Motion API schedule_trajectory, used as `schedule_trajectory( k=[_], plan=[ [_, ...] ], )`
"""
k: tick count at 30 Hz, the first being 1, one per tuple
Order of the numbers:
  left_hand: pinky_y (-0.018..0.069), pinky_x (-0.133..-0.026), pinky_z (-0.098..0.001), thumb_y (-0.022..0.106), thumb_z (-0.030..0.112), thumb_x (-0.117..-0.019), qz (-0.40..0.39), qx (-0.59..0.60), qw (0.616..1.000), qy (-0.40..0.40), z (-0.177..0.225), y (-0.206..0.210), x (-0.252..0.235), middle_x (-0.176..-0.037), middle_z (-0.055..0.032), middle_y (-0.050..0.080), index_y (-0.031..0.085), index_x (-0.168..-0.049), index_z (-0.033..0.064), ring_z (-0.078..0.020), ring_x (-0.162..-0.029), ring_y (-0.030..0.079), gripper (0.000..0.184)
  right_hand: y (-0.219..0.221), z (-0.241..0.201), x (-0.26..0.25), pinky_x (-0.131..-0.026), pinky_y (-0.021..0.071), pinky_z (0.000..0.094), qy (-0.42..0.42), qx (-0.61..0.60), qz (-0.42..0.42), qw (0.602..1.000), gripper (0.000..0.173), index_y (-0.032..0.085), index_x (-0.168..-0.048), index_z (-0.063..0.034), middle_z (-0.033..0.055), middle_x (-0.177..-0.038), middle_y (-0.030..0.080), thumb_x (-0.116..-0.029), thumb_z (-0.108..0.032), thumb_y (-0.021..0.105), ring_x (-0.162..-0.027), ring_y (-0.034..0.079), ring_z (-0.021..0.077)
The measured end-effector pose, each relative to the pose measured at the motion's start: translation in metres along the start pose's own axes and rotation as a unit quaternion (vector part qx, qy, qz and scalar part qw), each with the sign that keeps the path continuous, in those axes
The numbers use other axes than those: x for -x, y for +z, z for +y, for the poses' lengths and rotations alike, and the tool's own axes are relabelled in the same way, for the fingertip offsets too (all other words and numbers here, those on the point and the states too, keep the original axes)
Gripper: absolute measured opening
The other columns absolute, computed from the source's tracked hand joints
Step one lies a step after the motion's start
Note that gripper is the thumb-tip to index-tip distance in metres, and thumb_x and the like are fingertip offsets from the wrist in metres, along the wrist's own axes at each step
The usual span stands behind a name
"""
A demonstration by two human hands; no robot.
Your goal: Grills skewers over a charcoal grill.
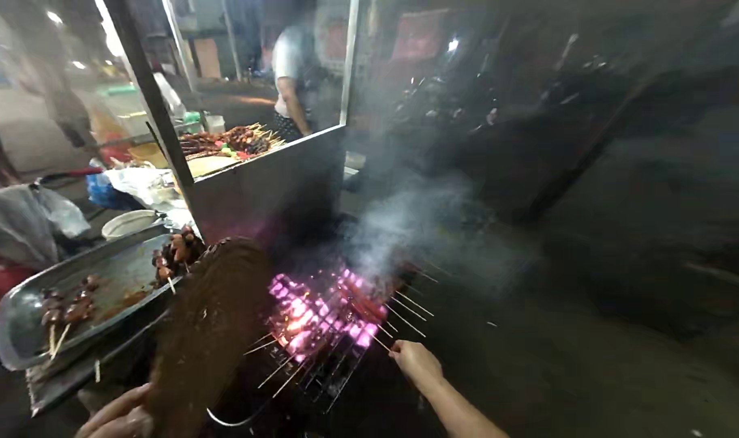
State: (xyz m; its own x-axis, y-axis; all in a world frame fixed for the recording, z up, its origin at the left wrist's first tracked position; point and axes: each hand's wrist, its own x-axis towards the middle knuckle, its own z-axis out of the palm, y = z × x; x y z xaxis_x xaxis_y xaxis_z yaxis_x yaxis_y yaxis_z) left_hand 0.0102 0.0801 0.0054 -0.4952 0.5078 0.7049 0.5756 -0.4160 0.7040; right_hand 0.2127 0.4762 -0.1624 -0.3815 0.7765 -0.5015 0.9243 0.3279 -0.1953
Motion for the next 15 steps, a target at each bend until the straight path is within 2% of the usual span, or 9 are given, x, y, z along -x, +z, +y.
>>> schedule_trajectory(
  k=[2,3,4,6,8,10,12,14,15],
  plan=[
    [0.052,-0.102,-0.0229,0.067,0.016,-0.0983,0.006,0.015,1.0,-0.026,0.004,0.038,0.003,-0.13,0.0137,0.067,0.067,-0.127,0.0276,-0.003,-0.121,0.062,0.031,-0.013,0.007,-0.006,-0.1,0.0511,0.0595,-0.035,0.0,0.003,0.999,0.045,0.07,-0.127,-0.0089,0.0181,-0.126,0.07,-0.1042,-0.045,0.057,-0.121,0.066,0.0363],
    [0.0536,-0.099,-0.0214,0.069,0.012,-0.0961,0.005,0.053,0.998,-0.045,0.01,0.057,0.001,-0.129,0.0132,0.068,0.066,-0.128,0.0287,-0.0025,-0.118,0.064,0.036,-0.021,0.008,-0.007,-0.101,0.0506,0.0589,-0.057,-0.017,0.013,0.998,0.046,0.069,-0.127,-0.007,0.0193,-0.127,0.07,-0.1044,-0.045,0.057,-0.122,0.065,0.0368],
    [0.0537,-0.098,-0.02,0.07,0.01,-0.0951,0.005,0.077,0.995,-0.056,0.014,0.073,-0.001,-0.129,0.014,0.068,0.064,-0.128,0.0305,-0.0015,-0.117,0.064,0.039,-0.026,0.008,-0.006,-0.103,0.0496,0.0577,-0.075,-0.041,0.023,0.996,0.045,0.068,-0.128,-0.005,0.0202,-0.128,0.068,-0.1046,-0.041,0.058,-0.123,0.064,0.0369],
    [0.0508,-0.101,-0.0183,0.067,0.01,-0.0965,0.023,0.044,0.998,-0.048,0.011,0.097,0.001,-0.133,0.0183,0.064,0.058,-0.131,0.0332,0.0012,-0.12,0.061,0.042,-0.035,0.003,0.001,-0.109,0.046,0.0563,-0.093,-0.083,0.019,0.992,0.042,0.064,-0.133,-0.0005,0.023,-0.135,0.064,-0.1048,-0.032,0.06,-0.128,0.06,0.0383],
    [0.0493,-0.105,-0.021,0.063,0.008,-0.0987,0.053,-0.03,0.998,-0.008,0.001,0.116,0.003,-0.135,0.0167,0.062,0.059,-0.133,0.0289,-0.0008,-0.124,0.058,0.04,-0.027,0.0,-0.018,-0.109,0.047,0.0558,-0.106,-0.056,-0.002,0.993,0.04,0.065,-0.134,-0.0028,0.0209,-0.138,0.063,-0.1056,-0.03,0.055,-0.13,0.06,0.0364],
    [0.0502,-0.104,-0.0221,0.063,0.008,-0.0989,0.056,-0.066,0.996,-0.005,0.003,0.132,0.004,-0.133,0.016,0.063,0.06,-0.131,0.0272,-0.0008,-0.122,0.059,0.037,-0.022,-0.003,-0.031,-0.107,0.0481,0.0557,-0.117,-0.033,-0.023,0.992,0.037,0.066,-0.133,-0.0049,0.0194,-0.139,0.063,-0.1064,-0.025,0.051,-0.13,0.06,0.0353],
    [0.0528,-0.099,-0.0219,0.065,0.008,-0.0981,0.046,-0.021,0.998,-0.033,0.014,0.14,0.003,-0.129,0.0142,0.067,0.064,-0.128,0.0282,-0.0017,-0.117,0.063,0.036,-0.025,0.0,-0.034,-0.106,0.0493,0.055,-0.125,-0.051,-0.031,0.99,0.035,0.068,-0.13,-0.0057,0.0186,-0.137,0.064,-0.1036,-0.026,0.057,-0.128,0.061,0.0344],
    [0.0516,-0.101,-0.0225,0.064,0.009,-0.0984,0.037,-0.017,0.998,-0.038,0.018,0.135,0.004,-0.128,0.0139,0.067,0.064,-0.127,0.0272,-0.0022,-0.118,0.063,0.035,-0.031,0.011,-0.039,-0.106,0.0495,0.0537,-0.131,-0.104,-0.026,0.986,0.041,0.069,-0.126,-0.0044,0.0197,-0.133,0.065,-0.0993,-0.036,0.066,-0.125,0.062,0.0339],
    [0.0505,-0.102,-0.0219,0.064,0.01,-0.0983,0.042,-0.023,0.998,-0.028,0.018,0.13,0.003,-0.129,0.014,0.067,0.065,-0.127,0.0265,-0.0019,-0.119,0.062,0.033,-0.036,0.015,-0.042,-0.108,0.0484,0.0519,-0.131,-0.137,-0.017,0.982,0.047,0.068,-0.128,-0.0039,0.0204,-0.135,0.063,-0.0991,-0.04,0.067,-0.127,0.061,0.0335]
  ],
)
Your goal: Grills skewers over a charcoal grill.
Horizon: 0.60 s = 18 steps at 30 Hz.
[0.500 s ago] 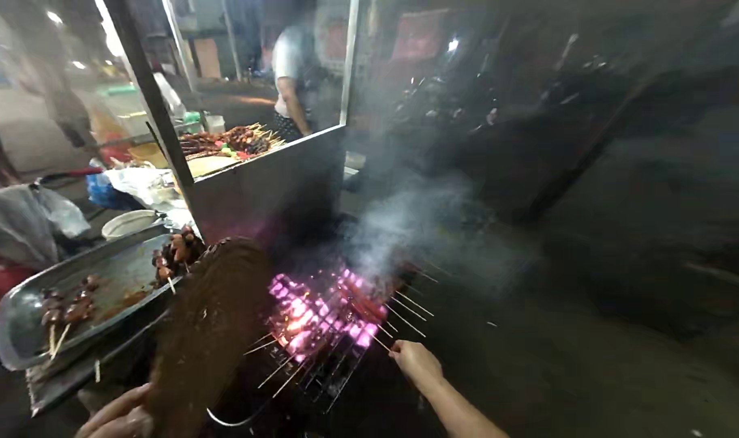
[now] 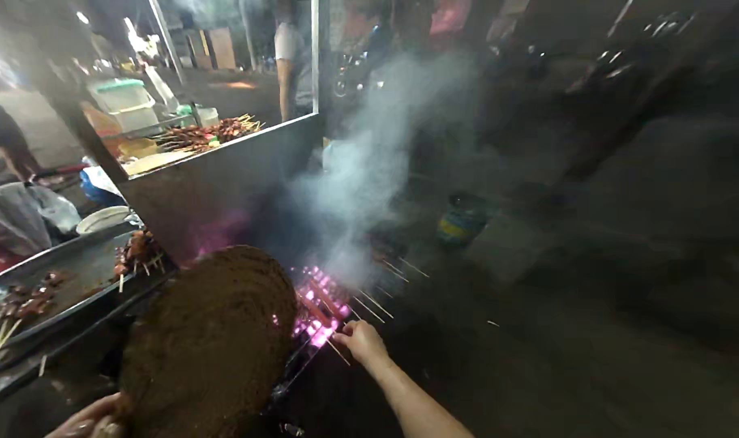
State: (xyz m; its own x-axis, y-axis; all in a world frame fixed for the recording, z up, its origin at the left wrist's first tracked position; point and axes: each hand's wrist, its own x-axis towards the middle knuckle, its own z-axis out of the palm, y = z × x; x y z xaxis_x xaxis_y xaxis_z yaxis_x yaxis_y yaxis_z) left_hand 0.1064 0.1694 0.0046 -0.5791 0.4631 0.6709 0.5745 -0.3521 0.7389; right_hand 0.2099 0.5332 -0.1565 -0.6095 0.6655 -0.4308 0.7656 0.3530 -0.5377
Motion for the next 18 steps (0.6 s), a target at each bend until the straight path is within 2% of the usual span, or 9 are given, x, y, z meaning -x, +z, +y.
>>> schedule_trajectory(
  k=[3,5,7,9,11,13,15,18],
  plan=[
    [0.0492,-0.103,-0.0217,0.063,0.015,-0.0988,0.022,0.0,0.999,0.025,0.0,0.006,-0.004,-0.128,0.012,0.067,0.07,-0.122,0.0229,-0.0033,-0.12,0.06,0.025,-0.011,0.006,-0.011,-0.109,0.0476,0.051,0.016,-0.005,0.013,1.0,0.045,0.065,-0.134,-0.0061,0.0194,-0.143,0.057,-0.1045,-0.04,0.058,-0.131,0.058,0.0325],
    [0.0519,-0.099,-0.0213,0.064,0.012,-0.0988,0.003,0.001,1.0,-0.01,0.012,0.024,-0.003,-0.128,0.0135,0.068,0.067,-0.125,0.0251,-0.0019,-0.117,0.063,0.029,-0.01,0.008,-0.016,-0.108,0.048,0.0535,0.02,0.048,-0.019,0.998,0.037,0.066,-0.135,-0.0076,0.0185,-0.142,0.06,-0.1063,-0.027,0.051,-0.131,0.059,0.0329],
    [0.0515,-0.101,-0.0197,0.066,0.009,-0.0976,-0.017,-0.023,0.999,-0.023,0.02,0.034,-0.002,-0.13,0.0185,0.065,0.06,-0.129,0.0303,0.0011,-0.119,0.062,0.038,-0.011,0.006,-0.015,-0.107,0.0485,0.054,0.014,0.064,-0.032,0.997,0.034,0.067,-0.132,-0.008,0.0172,-0.138,0.064,-0.1047,-0.018,0.051,-0.13,0.06,0.0324],
    [0.0495,-0.104,-0.0205,0.065,0.008,-0.0974,-0.007,-0.046,0.999,-0.01,0.019,0.029,-0.002,-0.132,0.0198,0.064,0.058,-0.131,0.0298,0.0014,-0.121,0.059,0.04,-0.014,0.004,-0.011,-0.108,0.0482,0.0533,0.0,0.054,-0.037,0.998,0.033,0.066,-0.131,-0.0053,0.0187,-0.139,0.062,-0.1021,-0.016,0.056,-0.13,0.059,0.0335],
    [0.048,-0.105,-0.0221,0.063,0.015,-0.0991,0.012,-0.049,0.998,0.025,0.01,0.018,-0.004,-0.132,0.0155,0.064,0.065,-0.129,0.0265,-0.0019,-0.123,0.059,0.031,-0.015,0.012,-0.014,-0.109,0.0477,0.0519,-0.024,0.025,-0.023,0.999,0.038,0.067,-0.13,-0.0035,0.0203,-0.138,0.061,-0.0995,-0.026,0.066,-0.129,0.06,0.0336],
    [0.0495,-0.102,-0.0225,0.061,0.025,-0.1005,0.027,-0.065,0.997,0.04,0.004,0.016,-0.001,-0.129,0.0128,0.066,0.07,-0.123,0.0261,-0.0044,-0.122,0.06,0.024,-0.02,0.019,-0.019,-0.111,0.0462,0.0513,-0.03,0.005,0.014,0.999,0.043,0.065,-0.133,-0.0026,0.022,-0.141,0.059,-0.1011,-0.032,0.065,-0.131,0.058,0.0349],
    [0.0527,-0.1,-0.0229,0.067,0.017,-0.0985,0.009,-0.079,0.997,0.015,0.01,0.026,0.004,-0.13,0.0148,0.066,0.065,-0.128,0.0291,-0.0031,-0.12,0.062,0.032,-0.023,0.023,-0.026,-0.111,0.046,0.0528,-0.015,0.024,0.04,0.999,0.043,0.062,-0.138,-0.0035,0.0231,-0.144,0.056,-0.104,-0.029,0.06,-0.133,0.057,0.0373],
    [0.0518,-0.101,-0.0188,0.067,0.008,-0.0957,-0.014,-0.022,0.999,-0.033,0.019,0.045,0.004,-0.133,0.0195,0.064,0.057,-0.131,0.0336,0.0009,-0.12,0.062,0.045,-0.03,0.022,-0.023,-0.109,0.0464,0.0576,0.018,0.072,0.001,0.997,0.039,0.059,-0.141,-0.0037,0.0242,-0.141,0.06,-0.1056,-0.019,0.053,-0.132,0.058,0.0397]
  ],
)
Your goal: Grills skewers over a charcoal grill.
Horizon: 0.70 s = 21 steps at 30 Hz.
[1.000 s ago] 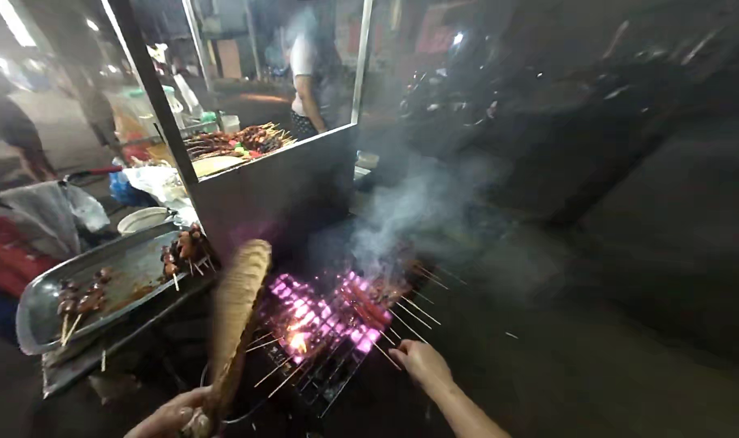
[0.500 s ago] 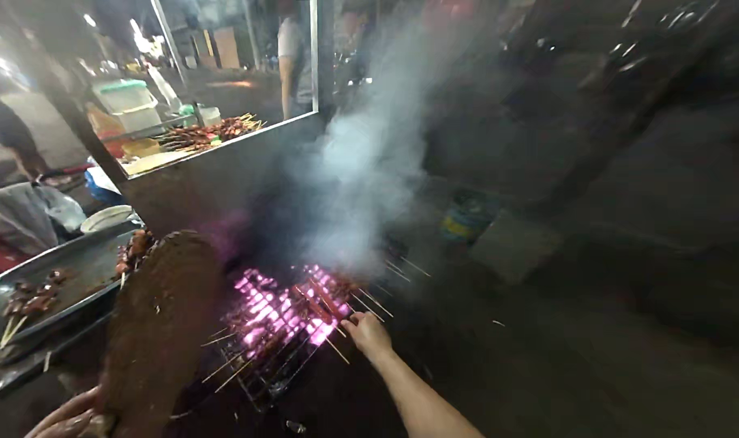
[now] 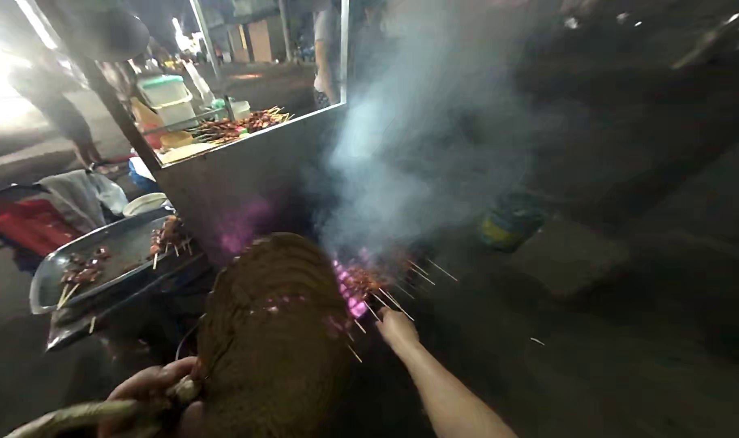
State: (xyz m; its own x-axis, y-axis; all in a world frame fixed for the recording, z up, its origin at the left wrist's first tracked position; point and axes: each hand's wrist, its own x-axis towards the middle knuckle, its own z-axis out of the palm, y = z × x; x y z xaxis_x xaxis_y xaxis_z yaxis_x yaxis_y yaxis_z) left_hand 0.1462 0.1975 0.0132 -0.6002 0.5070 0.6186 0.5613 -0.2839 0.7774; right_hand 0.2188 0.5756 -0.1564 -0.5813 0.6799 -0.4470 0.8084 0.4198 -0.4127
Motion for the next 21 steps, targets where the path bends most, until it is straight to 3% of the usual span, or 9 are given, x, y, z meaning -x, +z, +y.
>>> schedule_trajectory(
  k=[2,4,6,10,13,16,18,19,21],
  plan=[
    [0.05,-0.103,-0.0196,0.067,0.011,-0.0967,0.017,-0.028,0.999,0.033,-0.016,-0.001,0.001,-0.134,0.0184,0.062,0.057,-0.134,0.033,-0.0001,-0.123,0.059,0.044,-0.003,-0.004,0.005,-0.109,0.0454,0.0585,-0.005,0.004,-0.019,1.0,0.036,0.061,-0.138,-0.0029,0.0243,-0.139,0.062,-0.1065,-0.013,0.049,-0.132,0.058,0.0402],
    [0.0504,-0.101,-0.0193,0.067,0.022,-0.0983,0.049,-0.078,0.994,0.063,-0.029,-0.004,0.003,-0.131,0.0192,0.064,0.064,-0.131,0.0348,0.0005,-0.123,0.059,0.035,0.007,0.0,-0.008,-0.107,0.0473,0.0576,-0.028,0.025,-0.023,0.999,0.035,0.065,-0.135,-0.006,0.0216,-0.134,0.066,-0.1037,-0.017,0.056,-0.128,0.061,0.0376],
    [0.0523,-0.1,-0.0199,0.066,0.019,-0.0991,0.045,-0.101,0.993,0.051,-0.027,-0.001,0.007,-0.131,0.0176,0.063,0.062,-0.13,0.0324,0.0004,-0.12,0.06,0.034,0.012,0.003,-0.013,-0.107,0.0473,0.0565,-0.047,0.015,-0.026,0.998,0.035,0.066,-0.133,-0.0046,0.0216,-0.131,0.067,-0.1008,-0.019,0.062,-0.126,0.062,0.0368],
    [0.0515,-0.1,-0.0191,0.066,0.016,-0.0983,0.033,-0.073,0.996,0.043,-0.018,-0.008,0.001,-0.131,0.0197,0.064,0.06,-0.131,0.0349,0.0012,-0.12,0.06,0.038,0.005,0.0,-0.014,-0.107,0.048,0.0533,-0.062,-0.01,-0.016,0.998,0.034,0.067,-0.13,-0.0053,0.0192,-0.128,0.069,-0.0981,-0.017,0.066,-0.123,0.064,0.0348],
    [0.0498,-0.101,-0.0192,0.06,0.026,-0.102,0.056,-0.051,0.994,0.082,-0.024,-0.012,-0.01,-0.126,0.0176,0.067,0.069,-0.123,0.0321,-0.0012,-0.121,0.06,0.023,0.003,0.001,-0.016,-0.109,0.0462,0.055,-0.072,0.015,-0.048,0.996,0.037,0.066,-0.134,-0.0058,0.0202,-0.132,0.067,-0.099,-0.018,0.065,-0.127,0.062,0.0358],
    [0.0526,-0.1,-0.0218,0.067,0.014,-0.098,0.024,0.0,0.999,0.035,-0.007,0.003,-0.01,-0.128,0.0149,0.067,0.065,-0.125,0.0302,-0.0026,-0.119,0.062,0.032,0.0,0.005,-0.018,-0.109,0.0467,0.054,-0.081,0.018,-0.037,0.996,0.037,0.067,-0.132,-0.0062,0.0206,-0.134,0.066,-0.0999,-0.024,0.066,-0.127,0.061,0.0357],
    [0.051,-0.104,-0.0225,0.065,0.006,-0.0961,0.006,0.026,1.0,0.006,0.0,0.008,-0.01,-0.132,0.017,0.065,0.057,-0.128,0.0324,-0.0021,-0.123,0.061,0.043,-0.012,0.0,-0.012,-0.111,0.0464,0.0505,-0.07,0.014,0.002,0.997,0.043,0.062,-0.139,-0.0056,0.0225,-0.143,0.056,-0.1017,-0.028,0.065,-0.131,0.057,0.0364],
    [0.0503,-0.105,-0.0227,0.064,0.004,-0.096,0.007,0.024,1.0,0.008,-0.003,0.008,-0.011,-0.133,0.0173,0.064,0.056,-0.129,0.0322,-0.0022,-0.124,0.06,0.044,-0.019,-0.002,-0.01,-0.111,0.0469,0.0508,-0.058,0.014,0.023,0.998,0.044,0.059,-0.143,-0.0055,0.0234,-0.148,0.052,-0.1032,-0.026,0.063,-0.132,0.057,0.0378],
    [0.0497,-0.105,-0.0224,0.064,0.008,-0.0972,0.012,-0.025,0.998,0.051,-0.019,0.005,-0.015,-0.134,0.0168,0.063,0.058,-0.13,0.0309,-0.0026,-0.125,0.058,0.041,-0.023,0.001,-0.019,-0.107,0.0494,0.0547,-0.023,0.034,0.036,0.998,0.044,0.056,-0.145,-0.007,0.0228,-0.146,0.054,-0.1047,-0.024,0.059,-0.129,0.059,0.0395]
  ],
)
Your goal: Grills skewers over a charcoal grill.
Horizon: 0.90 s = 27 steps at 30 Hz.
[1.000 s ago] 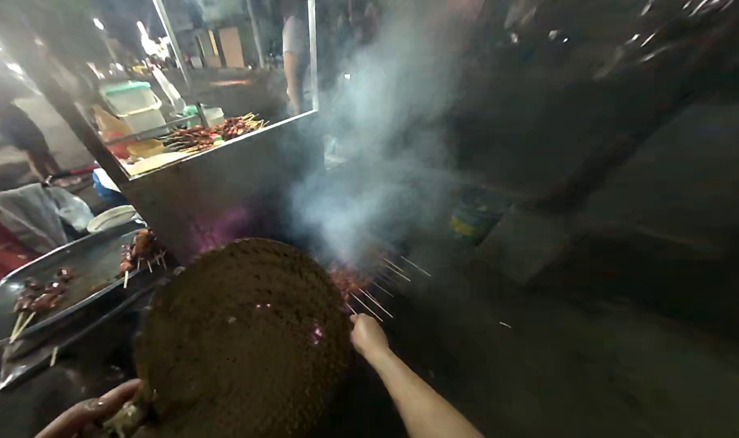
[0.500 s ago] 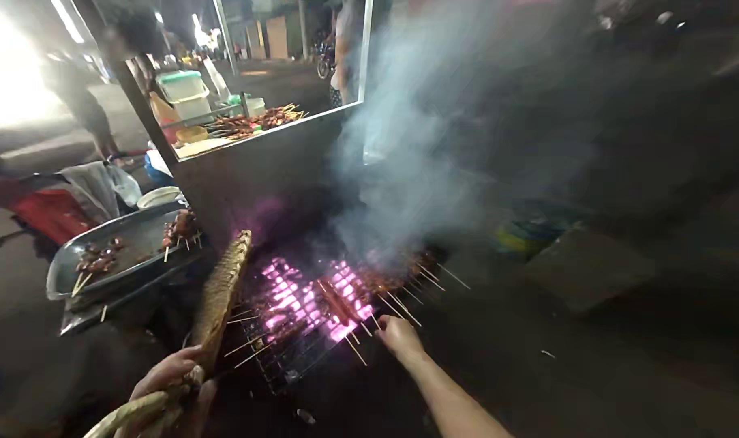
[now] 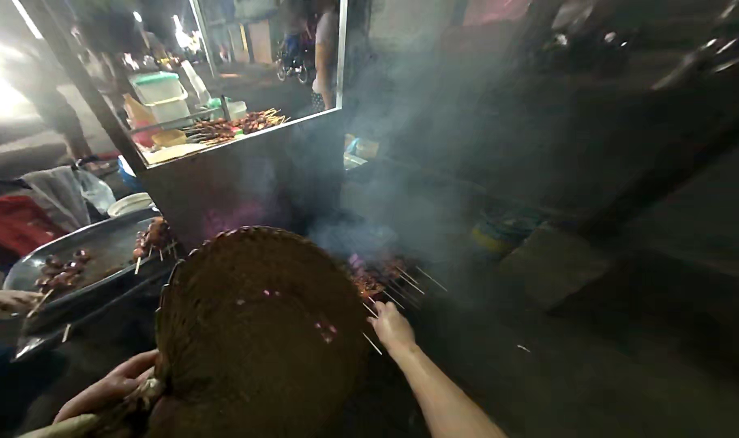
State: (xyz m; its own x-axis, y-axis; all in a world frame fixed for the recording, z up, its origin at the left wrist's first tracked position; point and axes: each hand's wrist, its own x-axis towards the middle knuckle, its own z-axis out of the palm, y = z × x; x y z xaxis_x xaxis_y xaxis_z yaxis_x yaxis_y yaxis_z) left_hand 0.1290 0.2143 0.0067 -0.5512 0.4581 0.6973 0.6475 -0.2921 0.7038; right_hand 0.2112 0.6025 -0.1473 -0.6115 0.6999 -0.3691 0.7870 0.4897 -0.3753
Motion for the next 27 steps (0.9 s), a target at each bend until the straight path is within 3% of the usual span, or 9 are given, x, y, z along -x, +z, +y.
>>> schedule_trajectory(
  k=[3,6,11,15,17,20,22,25,27],
  plan=[
    [0.0512,-0.102,-0.0215,0.065,0.014,-0.0989,0.004,-0.038,0.999,0.01,-0.006,0.008,-0.001,-0.128,0.0176,0.064,0.061,-0.126,0.0307,-0.0005,-0.121,0.06,0.032,-0.002,0.007,-0.011,-0.103,0.0496,0.059,0.006,0.018,-0.024,1.0,0.035,0.062,-0.138,-0.0062,0.0223,-0.134,0.065,-0.1063,-0.019,0.053,-0.126,0.063,0.0396],
    [0.0528,-0.101,-0.022,0.07,0.014,-0.0962,0.001,0.004,1.0,-0.015,-0.001,0.003,-0.001,-0.129,0.0167,0.066,0.062,-0.126,0.032,-0.0019,-0.121,0.062,0.036,-0.004,0.006,-0.009,-0.108,0.047,0.0558,-0.023,0.017,-0.041,0.999,0.034,0.065,-0.134,-0.0052,0.0212,-0.133,0.066,-0.1087,-0.021,0.049,-0.128,0.062,0.0371],
    [0.0496,-0.102,-0.021,0.059,0.027,-0.1024,0.027,-0.017,0.999,0.038,-0.008,-0.009,-0.011,-0.125,0.0149,0.067,0.071,-0.118,0.0293,-0.0038,-0.122,0.06,0.021,0.012,0.01,-0.005,-0.11,0.0456,0.0546,-0.061,0.018,-0.093,0.994,0.035,0.066,-0.134,-0.0067,0.0194,-0.134,0.066,-0.1083,-0.022,0.049,-0.129,0.061,0.0351],
    [0.0515,-0.103,-0.0225,0.067,0.011,-0.0968,-0.013,0.013,1.0,-0.014,0.012,0.006,-0.01,-0.129,0.0162,0.066,0.061,-0.126,0.0308,-0.0025,-0.121,0.061,0.036,0.017,0.015,-0.003,-0.111,0.0443,0.0523,-0.062,-0.006,-0.089,0.994,0.035,0.067,-0.133,-0.0062,0.0192,-0.133,0.067,-0.1092,-0.023,0.047,-0.129,0.061,0.0336],
    [0.0509,-0.104,-0.0219,0.065,0.013,-0.0984,-0.018,0.001,1.0,-0.007,0.004,0.003,-0.01,-0.13,0.0175,0.065,0.06,-0.125,0.0312,-0.0018,-0.123,0.06,0.033,0.018,0.015,-0.001,-0.109,0.0456,0.0543,-0.046,0.005,-0.1,0.994,0.034,0.067,-0.131,-0.0052,0.0204,-0.133,0.066,-0.1087,-0.021,0.047,-0.128,0.062,0.0351],
    [0.0493,-0.104,-0.0227,0.061,0.022,-0.1009,0.01,-0.046,0.998,0.031,-0.021,-0.001,-0.004,-0.127,0.016,0.066,0.069,-0.12,0.0312,-0.0042,-0.124,0.058,0.022,0.017,0.017,-0.006,-0.109,0.0461,0.0545,-0.053,0.012,-0.099,0.994,0.035,0.066,-0.134,-0.0066,0.02,-0.134,0.066,-0.1091,-0.021,0.046,-0.128,0.062,0.0351],
    [0.053,-0.101,-0.0248,0.069,0.014,-0.0961,0.01,-0.041,0.999,0.001,-0.018,0.007,0.004,-0.128,0.0143,0.065,0.065,-0.123,0.0305,-0.0054,-0.122,0.061,0.031,0.016,0.016,-0.006,-0.11,0.0456,0.0535,-0.061,0.008,-0.08,0.995,0.035,0.065,-0.135,-0.0064,0.0199,-0.134,0.066,-0.1088,-0.021,0.047,-0.129,0.061,0.0346],
    [0.0513,-0.104,-0.0238,0.068,0.009,-0.0949,-0.017,0.049,0.997,-0.063,0.0,0.018,0.001,-0.13,0.017,0.066,0.057,-0.127,0.0338,-0.0033,-0.123,0.061,0.042,0.007,0.003,0.011,-0.114,0.0434,0.0477,-0.074,-0.052,-0.021,0.996,0.036,0.063,-0.135,-0.0013,0.0214,-0.137,0.062,-0.1081,-0.023,0.052,-0.132,0.058,0.0335],
    [0.0496,-0.106,-0.0237,0.068,0.011,-0.0955,-0.011,0.007,0.999,-0.03,-0.012,0.016,0.0,-0.13,0.0162,0.064,0.058,-0.127,0.0321,-0.0038,-0.125,0.059,0.039,0.003,-0.011,0.022,-0.114,0.0429,0.0496,-0.083,-0.05,-0.032,0.995,0.04,0.064,-0.134,0.0013,0.0234,-0.137,0.062,-0.108,-0.028,0.054,-0.131,0.058,0.0355]
  ],
)
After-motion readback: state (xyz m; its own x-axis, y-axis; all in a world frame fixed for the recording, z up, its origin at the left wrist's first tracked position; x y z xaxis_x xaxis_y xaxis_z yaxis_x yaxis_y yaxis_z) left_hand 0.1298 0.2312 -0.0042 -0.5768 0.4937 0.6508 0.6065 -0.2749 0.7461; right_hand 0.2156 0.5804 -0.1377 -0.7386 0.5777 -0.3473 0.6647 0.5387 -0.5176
